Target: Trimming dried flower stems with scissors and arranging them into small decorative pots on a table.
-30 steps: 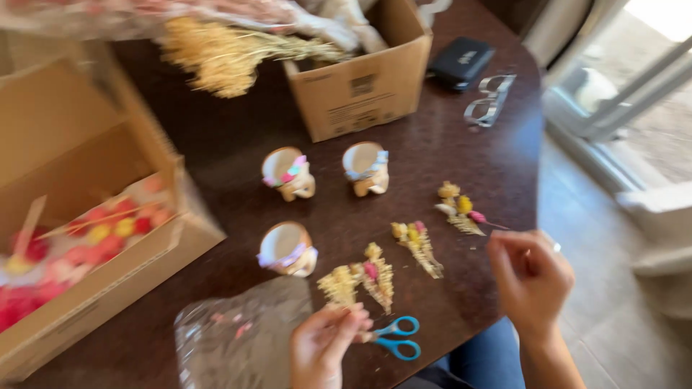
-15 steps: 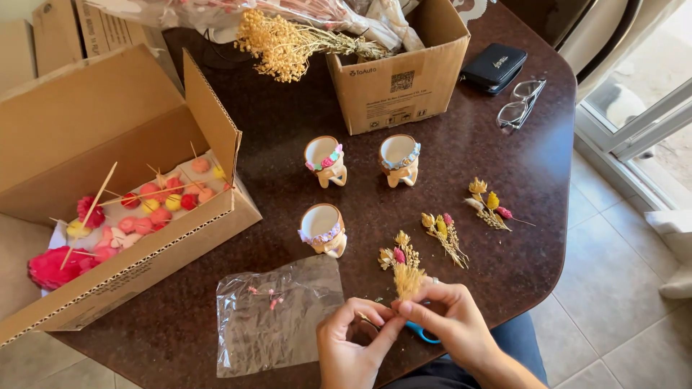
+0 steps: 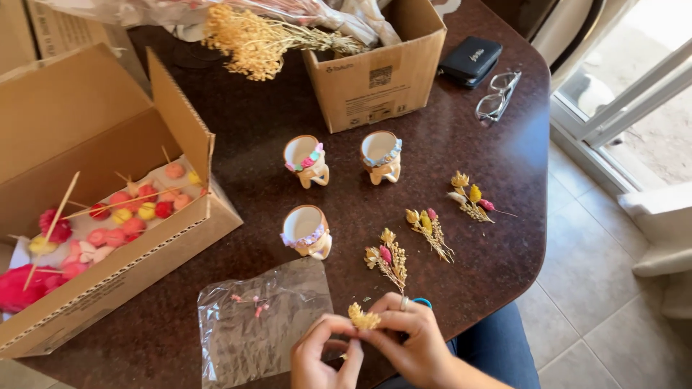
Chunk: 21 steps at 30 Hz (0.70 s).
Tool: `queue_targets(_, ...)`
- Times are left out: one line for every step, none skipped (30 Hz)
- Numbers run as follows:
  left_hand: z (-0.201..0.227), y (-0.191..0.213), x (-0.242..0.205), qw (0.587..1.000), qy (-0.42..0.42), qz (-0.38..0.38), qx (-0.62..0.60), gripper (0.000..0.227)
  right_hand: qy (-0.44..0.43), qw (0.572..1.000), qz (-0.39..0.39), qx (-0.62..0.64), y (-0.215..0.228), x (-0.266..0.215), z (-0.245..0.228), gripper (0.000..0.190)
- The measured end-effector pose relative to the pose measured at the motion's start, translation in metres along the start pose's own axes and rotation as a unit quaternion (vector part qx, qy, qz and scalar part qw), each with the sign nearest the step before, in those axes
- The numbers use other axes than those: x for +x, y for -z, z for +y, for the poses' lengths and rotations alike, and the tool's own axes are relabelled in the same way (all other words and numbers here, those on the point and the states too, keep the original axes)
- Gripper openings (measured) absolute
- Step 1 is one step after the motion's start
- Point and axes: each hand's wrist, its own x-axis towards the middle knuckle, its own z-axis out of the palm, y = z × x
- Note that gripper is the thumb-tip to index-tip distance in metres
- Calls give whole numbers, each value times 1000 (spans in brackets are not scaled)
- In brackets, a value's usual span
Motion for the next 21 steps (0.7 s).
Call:
queue_targets(-4,3,-4,1000,8,12,16,9,27,999,4,-29,-4,-3,1,9)
queue_targets(-3,-1,-5,1000,9,9,17,9,24,999,6,-28,-3,-3,3,9)
queue_targets(-1,-3,-6,999,18,31,-5,5,22,999,20,-22,-3,-4,5,9)
queue_targets(1,-4,-7,998,28,52,-28,14,20,999,34,-15,-3,-5,7,10)
queue_targets(1,-5,-5,998,29,54,-25,14,19,999,32,-12,-1,-3,3,10)
queue_targets(2,-6,-4,998,23,50,-33,19,-16,999,17,36,1,-1,0,7)
queue_targets(3,-6,0,998,15,49,-41,24,-49,995,-1,84,3,3,-3,6)
queue_targets(-1,-10,-1,998,14,54,-39,24,-47,995,-5,87,6,2,-2,6)
queue_targets(-6,-14,-3,992,84,58,-74,18,-83,992,-3,98,9,0,0,11)
queue_targets(-10,-18,-4,980,153,62,-110,16,-119,987,-1,108,12,-1,2,16)
queue_targets(-7,-19,-2,980,153,64,-111,16,-119,987,-2,107,14,-1,4,16)
queue_targets(-4,-19,0,982,135,43,-124,20,-145,980,-6,136,16,-1,7,17)
queue_targets(0,-20,2,983,116,20,-138,37,-170,972,-8,164,19,-2,9,18)
queue_targets(3,-21,4,983,115,19,-139,37,-170,972,-8,162,21,0,11,18)
queue_targets(6,-21,6,994,50,24,-96,23,-162,973,-11,162,22,1,12,16)
queue_targets(10,-21,8,998,-16,28,-52,12,-154,975,-14,161,23,2,13,15)
queue_targets(5,-22,8,998,-16,28,-52,12,-154,975,-14,161,24,3,12,15)
queue_targets(1,-22,7,996,0,17,-85,11,-151,978,-11,146,25,3,12,14)
queue_targets(-3,-23,7,993,16,7,-119,11,-148,980,-9,131,25,4,11,14)
queue_targets(-8,-24,5,993,17,7,-118,11,-149,980,-10,131,25,2,13,14)
queue_targets(-13,-25,4,985,43,-2,-167,10,-158,979,1,126,25,1,15,14)
